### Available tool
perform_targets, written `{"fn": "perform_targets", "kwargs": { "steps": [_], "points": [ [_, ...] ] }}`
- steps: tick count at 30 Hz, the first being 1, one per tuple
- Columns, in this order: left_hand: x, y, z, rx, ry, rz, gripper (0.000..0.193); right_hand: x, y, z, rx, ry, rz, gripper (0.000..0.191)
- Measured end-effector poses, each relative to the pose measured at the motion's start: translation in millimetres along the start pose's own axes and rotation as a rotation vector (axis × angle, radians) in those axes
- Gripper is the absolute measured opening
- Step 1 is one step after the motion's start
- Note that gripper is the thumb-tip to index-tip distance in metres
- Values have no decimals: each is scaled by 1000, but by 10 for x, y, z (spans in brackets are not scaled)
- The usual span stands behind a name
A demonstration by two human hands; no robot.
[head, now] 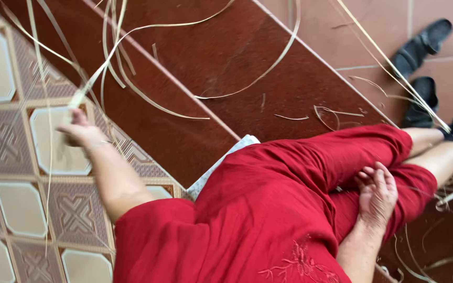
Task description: The person sits on the floor processing bundles of palm fiber strips. They separate and soften individual strands, gather them into a bundle, twist and align the bundle, then use a small knife to trim and cut the ends of the fibers.
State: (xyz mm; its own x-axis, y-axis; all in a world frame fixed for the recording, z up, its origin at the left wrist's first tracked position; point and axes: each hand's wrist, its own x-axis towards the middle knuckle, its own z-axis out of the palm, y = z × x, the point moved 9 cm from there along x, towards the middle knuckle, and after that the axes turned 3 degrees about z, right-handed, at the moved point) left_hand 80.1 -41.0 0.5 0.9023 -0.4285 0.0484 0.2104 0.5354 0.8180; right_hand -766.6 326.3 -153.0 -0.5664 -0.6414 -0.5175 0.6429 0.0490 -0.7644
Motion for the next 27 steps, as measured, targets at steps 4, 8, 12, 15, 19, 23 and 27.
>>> {"fn": "perform_targets", "kwargs": {
  "steps": [4,8,12,15,19,23,27],
  "points": [
    [-412,-341,-517,81,358,-244,56,58,37,-81,4,-18,24,20],
    [-398,-619,-277,27,343,-272,57,40,31,-83,14,-10,17,21],
    [-368,-611,-188,183,270,-385,64,-65,19,-46,17,6,8,22],
    [-735,-673,58,488,-66,-672,60,-97,64,-24,5,23,25,22],
    [-1570,-1152,712,1043,-636,-552,24,-52,139,-37,-1,44,37,22],
    [-2820,-1904,1509,892,-1210,-347,13,-58,225,-45,0,56,31,22],
    [-4112,-2346,1599,1262,-1873,262,16,-101,264,-56,17,81,14,23]
  ]
}}
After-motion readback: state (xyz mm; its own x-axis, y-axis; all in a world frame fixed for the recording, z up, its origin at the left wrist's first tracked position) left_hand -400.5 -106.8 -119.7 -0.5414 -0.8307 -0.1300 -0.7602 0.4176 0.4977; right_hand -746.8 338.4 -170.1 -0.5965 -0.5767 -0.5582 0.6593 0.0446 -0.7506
